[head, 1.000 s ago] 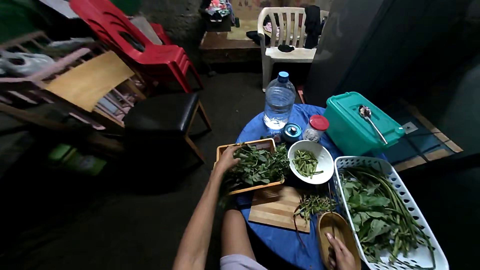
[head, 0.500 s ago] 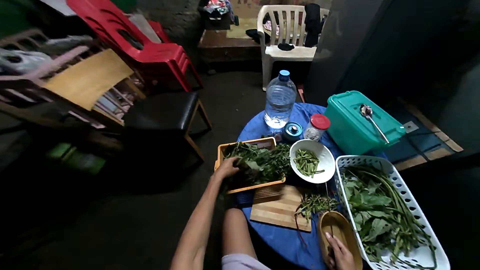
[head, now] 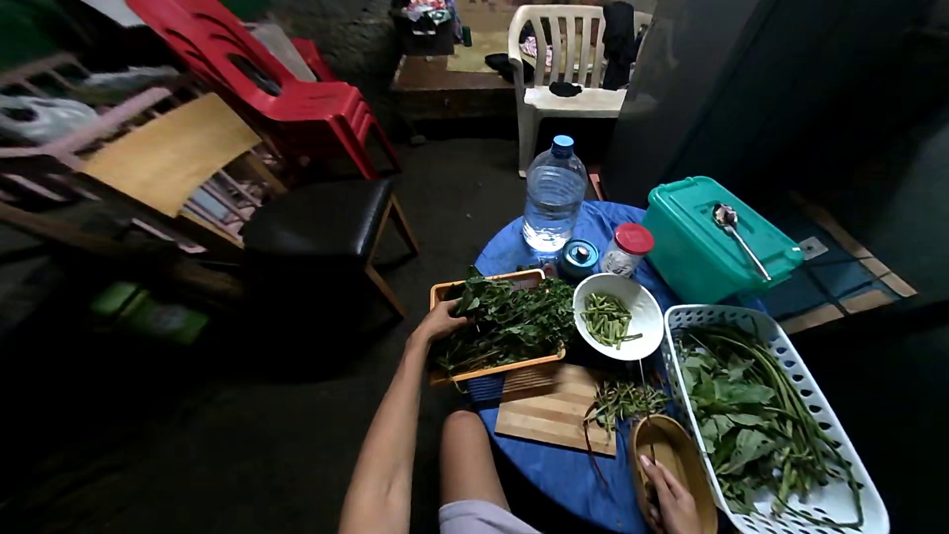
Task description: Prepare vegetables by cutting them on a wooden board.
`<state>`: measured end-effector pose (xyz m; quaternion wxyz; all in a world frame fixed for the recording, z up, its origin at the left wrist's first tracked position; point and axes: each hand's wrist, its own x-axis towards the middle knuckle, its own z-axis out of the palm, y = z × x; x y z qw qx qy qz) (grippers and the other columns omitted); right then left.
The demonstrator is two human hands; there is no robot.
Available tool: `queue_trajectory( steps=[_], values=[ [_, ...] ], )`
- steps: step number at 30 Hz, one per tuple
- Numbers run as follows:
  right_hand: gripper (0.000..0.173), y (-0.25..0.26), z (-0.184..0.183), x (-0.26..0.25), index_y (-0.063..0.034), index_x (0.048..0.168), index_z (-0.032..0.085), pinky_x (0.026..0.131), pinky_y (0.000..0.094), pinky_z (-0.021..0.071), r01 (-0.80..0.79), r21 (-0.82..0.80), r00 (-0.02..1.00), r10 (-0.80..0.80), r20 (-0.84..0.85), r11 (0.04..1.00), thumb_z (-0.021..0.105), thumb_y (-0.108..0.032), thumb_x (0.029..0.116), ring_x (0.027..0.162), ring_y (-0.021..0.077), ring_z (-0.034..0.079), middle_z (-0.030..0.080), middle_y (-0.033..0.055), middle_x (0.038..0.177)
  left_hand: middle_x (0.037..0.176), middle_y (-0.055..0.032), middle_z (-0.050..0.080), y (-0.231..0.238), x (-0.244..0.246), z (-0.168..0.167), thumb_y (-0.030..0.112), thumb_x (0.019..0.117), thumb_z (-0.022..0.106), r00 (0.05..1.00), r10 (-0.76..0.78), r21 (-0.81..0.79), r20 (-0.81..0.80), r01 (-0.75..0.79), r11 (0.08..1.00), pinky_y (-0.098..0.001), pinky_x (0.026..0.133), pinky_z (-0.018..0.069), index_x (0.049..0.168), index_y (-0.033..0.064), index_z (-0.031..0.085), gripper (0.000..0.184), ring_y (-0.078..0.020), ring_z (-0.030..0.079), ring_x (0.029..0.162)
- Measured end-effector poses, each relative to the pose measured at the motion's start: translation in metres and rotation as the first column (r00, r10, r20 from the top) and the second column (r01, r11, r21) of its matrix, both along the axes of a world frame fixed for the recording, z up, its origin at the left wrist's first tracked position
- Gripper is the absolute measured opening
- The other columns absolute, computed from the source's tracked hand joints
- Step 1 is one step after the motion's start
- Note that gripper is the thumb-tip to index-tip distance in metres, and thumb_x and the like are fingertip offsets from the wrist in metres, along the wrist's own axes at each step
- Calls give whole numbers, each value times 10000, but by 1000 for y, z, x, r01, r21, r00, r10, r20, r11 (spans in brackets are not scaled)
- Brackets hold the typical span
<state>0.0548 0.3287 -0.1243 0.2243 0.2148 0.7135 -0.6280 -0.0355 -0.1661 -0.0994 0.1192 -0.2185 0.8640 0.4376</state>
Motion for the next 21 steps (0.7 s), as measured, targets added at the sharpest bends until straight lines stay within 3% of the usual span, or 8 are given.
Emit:
queue_trajectory(
  steps=[10, 12, 14, 15, 17, 19, 21],
  values=[
    [340, 0, -1, 2, 26, 1263, 614, 474, 206, 407, 7, 18, 1000, -7, 18, 1000, 569, -240, 1055, 488, 30, 435, 503, -26, 648, 1370, -249, 598, 28, 8, -12, 200, 930, 752, 1000, -22, -142, 8, 23, 990, -551, 1128, 411, 1393, -3, 569, 538, -379, 559, 1310],
    [342, 2, -4, 3, 32, 1254, 618, 476, 222, 409, 1, 21, 1000, -1, -2, 1000, 571, -240, 1052, 491, 39, 438, 512, -16, 648, 1474, -258, 502, 36, 10, -14, 228, 892, 799, 999, -41, -224, 1, 40, 974, -564, 1153, 380, 1464, 44, 527, 660, -415, 483, 1376],
    [338, 3, -6, 4, 25, 1254, 622, 479, 226, 412, -7, 17, 1000, 7, -10, 1000, 567, -241, 1053, 492, 40, 436, 511, -17, 649, 1610, -258, 322, 51, 11, -12, 308, 811, 866, 999, -47, -350, 21, 51, 935, -642, 1148, 341, 1549, 176, 453, 856, -469, 365, 1450],
    [331, 4, -6, 4, 21, 1253, 624, 478, 225, 412, -10, 14, 1000, 10, -9, 1000, 566, -237, 1054, 490, 38, 435, 510, -19, 648, 1655, -258, 223, 61, 11, -10, 358, 762, 895, 998, -51, -397, 33, 60, 916, -675, 1164, 277, 1590, 248, 383, 980, -478, 279, 1496],
    [331, 4, -6, 5, 17, 1258, 624, 477, 222, 413, -20, 16, 1000, 20, -3, 1000, 567, -238, 1055, 489, 39, 440, 512, -19, 645, 1691, -249, 105, 84, 8, -8, 433, 707, 922, 995, -87, -452, 55, 103, 886, -708, 1189, 173, 1629, 296, 281, 1131, -461, 153, 1548],
    [324, 2, -3, 5, 15, 1252, 626, 485, 226, 416, -30, 32, 1000, 29, 11, 999, 559, -237, 1058, 496, 41, 444, 516, -16, 654, 1700, -244, 51, 104, 2, -16, 370, 713, 925, 987, -130, -473, 91, 158, 867, -740, 1185, 102, 1640, 294, 248, 1150, -450, 69, 1566],
    [327, 1, -2, 6, 13, 1256, 627, 493, 226, 422, -30, 34, 999, 29, 13, 999, 562, -239, 1057, 502, 38, 446, 524, -15, 666, 1700, -243, 45, 119, -6, -27, 239, 756, 868, 984, -130, -489, 124, 174, 855, -764, 1170, 67, 1633, 272, 278, 1058, -458, 34, 1567]
  ],
)
